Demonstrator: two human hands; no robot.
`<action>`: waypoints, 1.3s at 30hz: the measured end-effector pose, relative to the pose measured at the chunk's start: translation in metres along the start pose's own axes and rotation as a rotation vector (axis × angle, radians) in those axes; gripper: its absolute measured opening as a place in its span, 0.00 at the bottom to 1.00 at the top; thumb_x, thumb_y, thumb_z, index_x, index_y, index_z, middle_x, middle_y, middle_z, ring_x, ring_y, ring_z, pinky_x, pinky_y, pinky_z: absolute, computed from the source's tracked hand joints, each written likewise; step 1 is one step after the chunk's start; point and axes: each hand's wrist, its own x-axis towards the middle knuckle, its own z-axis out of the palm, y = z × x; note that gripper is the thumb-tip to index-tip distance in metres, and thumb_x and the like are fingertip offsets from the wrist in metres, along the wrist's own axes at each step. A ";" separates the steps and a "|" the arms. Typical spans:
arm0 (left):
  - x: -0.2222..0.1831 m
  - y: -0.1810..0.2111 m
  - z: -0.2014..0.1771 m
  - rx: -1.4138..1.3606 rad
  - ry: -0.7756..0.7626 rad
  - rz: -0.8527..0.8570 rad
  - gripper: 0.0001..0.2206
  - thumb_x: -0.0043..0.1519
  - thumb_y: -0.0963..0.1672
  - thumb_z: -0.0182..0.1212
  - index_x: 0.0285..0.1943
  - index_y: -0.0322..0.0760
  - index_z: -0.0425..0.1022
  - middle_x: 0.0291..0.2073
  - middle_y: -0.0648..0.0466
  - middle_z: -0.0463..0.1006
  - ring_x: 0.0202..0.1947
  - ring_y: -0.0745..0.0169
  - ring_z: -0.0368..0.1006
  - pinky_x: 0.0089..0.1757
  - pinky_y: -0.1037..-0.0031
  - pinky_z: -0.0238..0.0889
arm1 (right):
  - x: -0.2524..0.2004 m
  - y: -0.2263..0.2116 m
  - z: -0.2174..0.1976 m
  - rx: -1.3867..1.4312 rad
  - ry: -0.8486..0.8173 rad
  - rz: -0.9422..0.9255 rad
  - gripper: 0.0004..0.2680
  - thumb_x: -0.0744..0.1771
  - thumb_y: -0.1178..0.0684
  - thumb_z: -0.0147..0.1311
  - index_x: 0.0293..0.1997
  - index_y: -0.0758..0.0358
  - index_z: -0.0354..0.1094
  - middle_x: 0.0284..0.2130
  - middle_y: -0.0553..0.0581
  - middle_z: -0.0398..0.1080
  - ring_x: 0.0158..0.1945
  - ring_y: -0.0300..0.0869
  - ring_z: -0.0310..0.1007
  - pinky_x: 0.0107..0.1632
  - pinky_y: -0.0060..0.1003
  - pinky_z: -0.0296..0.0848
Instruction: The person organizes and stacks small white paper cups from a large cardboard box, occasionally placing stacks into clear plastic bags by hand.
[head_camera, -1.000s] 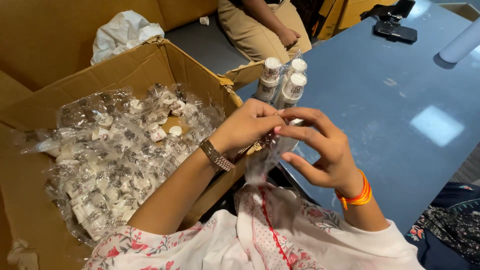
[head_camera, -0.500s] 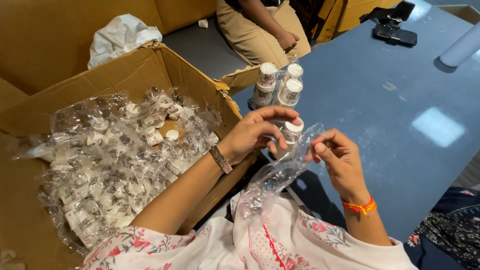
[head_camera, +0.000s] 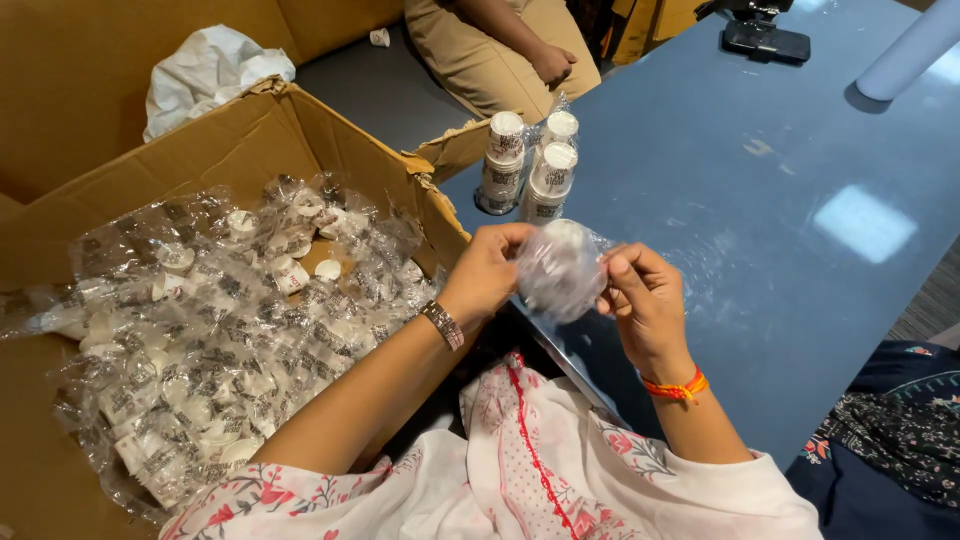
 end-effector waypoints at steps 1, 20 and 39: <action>0.004 -0.005 -0.001 0.003 -0.004 0.004 0.09 0.62 0.41 0.66 0.47 0.27 0.80 0.33 0.57 0.81 0.29 0.79 0.69 0.32 0.84 0.62 | 0.005 -0.002 0.004 0.000 0.001 -0.006 0.07 0.71 0.52 0.56 0.40 0.65 0.68 0.32 0.54 0.73 0.28 0.35 0.69 0.33 0.30 0.69; 0.013 -0.028 0.001 -0.418 0.135 -0.088 0.11 0.67 0.45 0.60 0.53 0.32 0.70 0.29 0.54 0.78 0.24 0.71 0.74 0.26 0.82 0.67 | 0.036 0.027 0.010 -0.194 0.073 -0.021 0.12 0.70 0.61 0.48 0.61 0.64 0.68 0.28 0.48 0.71 0.21 0.29 0.61 0.24 0.25 0.60; 0.022 -0.066 0.004 -0.263 0.222 -0.072 0.15 0.70 0.44 0.61 0.57 0.21 0.72 0.29 0.53 0.79 0.20 0.71 0.71 0.24 0.81 0.63 | 0.027 -0.001 0.031 -0.292 0.035 -0.142 0.19 0.71 0.52 0.53 0.71 0.59 0.55 0.24 0.45 0.66 0.26 0.28 0.60 0.29 0.24 0.60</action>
